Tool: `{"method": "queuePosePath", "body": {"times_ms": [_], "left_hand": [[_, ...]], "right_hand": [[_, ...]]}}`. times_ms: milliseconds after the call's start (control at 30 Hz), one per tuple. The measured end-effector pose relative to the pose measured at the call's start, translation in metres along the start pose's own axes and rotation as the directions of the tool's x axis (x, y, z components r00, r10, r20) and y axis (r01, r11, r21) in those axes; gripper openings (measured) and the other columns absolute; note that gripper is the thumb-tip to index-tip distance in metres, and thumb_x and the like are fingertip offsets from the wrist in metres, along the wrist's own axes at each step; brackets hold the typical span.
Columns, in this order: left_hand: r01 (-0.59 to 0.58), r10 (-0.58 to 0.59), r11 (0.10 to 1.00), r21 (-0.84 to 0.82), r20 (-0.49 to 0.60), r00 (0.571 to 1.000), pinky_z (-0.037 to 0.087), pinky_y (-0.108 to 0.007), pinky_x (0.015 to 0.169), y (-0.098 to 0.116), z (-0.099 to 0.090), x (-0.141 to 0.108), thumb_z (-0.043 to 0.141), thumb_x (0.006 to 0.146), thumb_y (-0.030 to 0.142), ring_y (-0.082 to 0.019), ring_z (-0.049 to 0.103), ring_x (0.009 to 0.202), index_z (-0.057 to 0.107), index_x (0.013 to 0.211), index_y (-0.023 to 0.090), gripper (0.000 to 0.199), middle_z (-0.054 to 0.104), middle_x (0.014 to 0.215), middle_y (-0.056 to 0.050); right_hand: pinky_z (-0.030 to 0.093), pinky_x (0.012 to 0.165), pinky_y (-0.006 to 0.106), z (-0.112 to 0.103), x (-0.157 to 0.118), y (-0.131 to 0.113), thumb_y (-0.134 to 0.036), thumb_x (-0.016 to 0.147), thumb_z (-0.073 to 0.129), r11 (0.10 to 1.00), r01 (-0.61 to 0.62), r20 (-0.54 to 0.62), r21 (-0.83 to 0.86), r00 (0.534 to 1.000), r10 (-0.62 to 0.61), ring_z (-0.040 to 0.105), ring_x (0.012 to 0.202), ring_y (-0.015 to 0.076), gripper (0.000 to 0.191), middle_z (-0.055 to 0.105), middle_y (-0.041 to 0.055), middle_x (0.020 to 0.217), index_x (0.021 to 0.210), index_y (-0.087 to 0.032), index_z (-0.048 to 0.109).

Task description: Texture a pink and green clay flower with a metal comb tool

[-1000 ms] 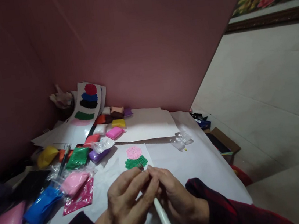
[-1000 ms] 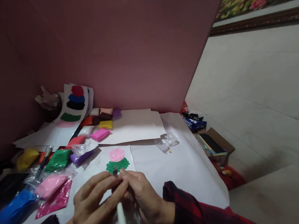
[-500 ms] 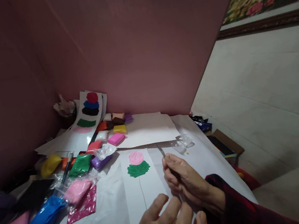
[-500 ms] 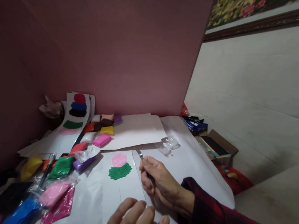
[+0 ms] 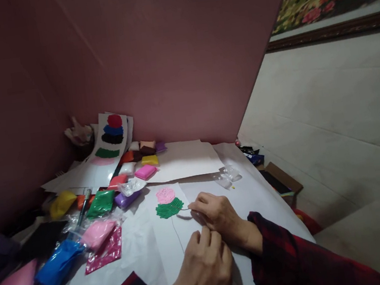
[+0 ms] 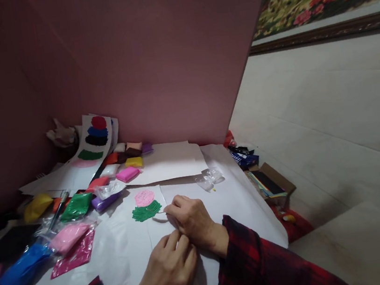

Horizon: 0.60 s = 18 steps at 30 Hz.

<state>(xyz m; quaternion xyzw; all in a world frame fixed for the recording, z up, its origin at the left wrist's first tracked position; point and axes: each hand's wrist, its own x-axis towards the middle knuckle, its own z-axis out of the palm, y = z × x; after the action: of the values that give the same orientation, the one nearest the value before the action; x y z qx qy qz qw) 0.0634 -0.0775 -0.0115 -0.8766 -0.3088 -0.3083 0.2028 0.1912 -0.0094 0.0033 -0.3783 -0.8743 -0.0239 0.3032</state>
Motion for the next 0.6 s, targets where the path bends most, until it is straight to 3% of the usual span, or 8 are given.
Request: {"method": "queuePosePath", "body": {"times_ms": [267, 400, 600], "left_hand": [[-0.025, 0.031, 0.999, 0.036, -0.182, 0.983, 0.02, -0.034, 0.045, 0.004, -0.003, -0.001, 0.052, 0.072, 0.01, -0.019, 0.045, 0.046, 0.05, 0.058, 0.02, 0.017, 0.049, 0.051, -0.002], [-0.057, 0.063, 0.998, 0.032, -0.237, 0.969, 0.017, -0.032, 0.045, 0.004, -0.003, 0.0, 0.053, 0.066, 0.009, -0.016, 0.041, 0.042, 0.049, 0.056, 0.02, 0.015, 0.047, 0.047, -0.001], [-0.048, 0.065, 0.996, 0.075, -0.252, 0.966, 0.014, -0.032, 0.043, 0.007, 0.002, 0.001, 0.054, 0.068, 0.009, -0.015, 0.04, 0.039, 0.049, 0.051, 0.02, 0.02, 0.044, 0.042, -0.001]], "right_hand": [[0.035, 0.057, 0.025, 0.01, 0.011, -0.004, -0.011, 0.085, 0.052, 0.968, 0.235, -0.089, 0.092, 0.97, -0.227, 0.054, 0.069, 0.0154, 0.019, 0.062, 0.0037, 0.077, 0.091, -0.018, 0.068], [0.034, 0.056, 0.025, 0.017, 0.012, -0.006, -0.011, 0.087, 0.051, 0.958, 0.268, -0.086, 0.099, 0.962, -0.26, 0.052, 0.068, 0.0145, 0.02, 0.06, 0.0029, 0.076, 0.091, -0.019, 0.069], [0.027, 0.052, 0.025, 0.021, 0.017, -0.01, -0.011, 0.091, 0.048, 0.959, 0.283, -0.025, -0.033, 0.959, -0.283, 0.046, 0.068, 0.0141, 0.023, 0.055, 0.0027, 0.075, 0.08, -0.019, 0.066]]}}
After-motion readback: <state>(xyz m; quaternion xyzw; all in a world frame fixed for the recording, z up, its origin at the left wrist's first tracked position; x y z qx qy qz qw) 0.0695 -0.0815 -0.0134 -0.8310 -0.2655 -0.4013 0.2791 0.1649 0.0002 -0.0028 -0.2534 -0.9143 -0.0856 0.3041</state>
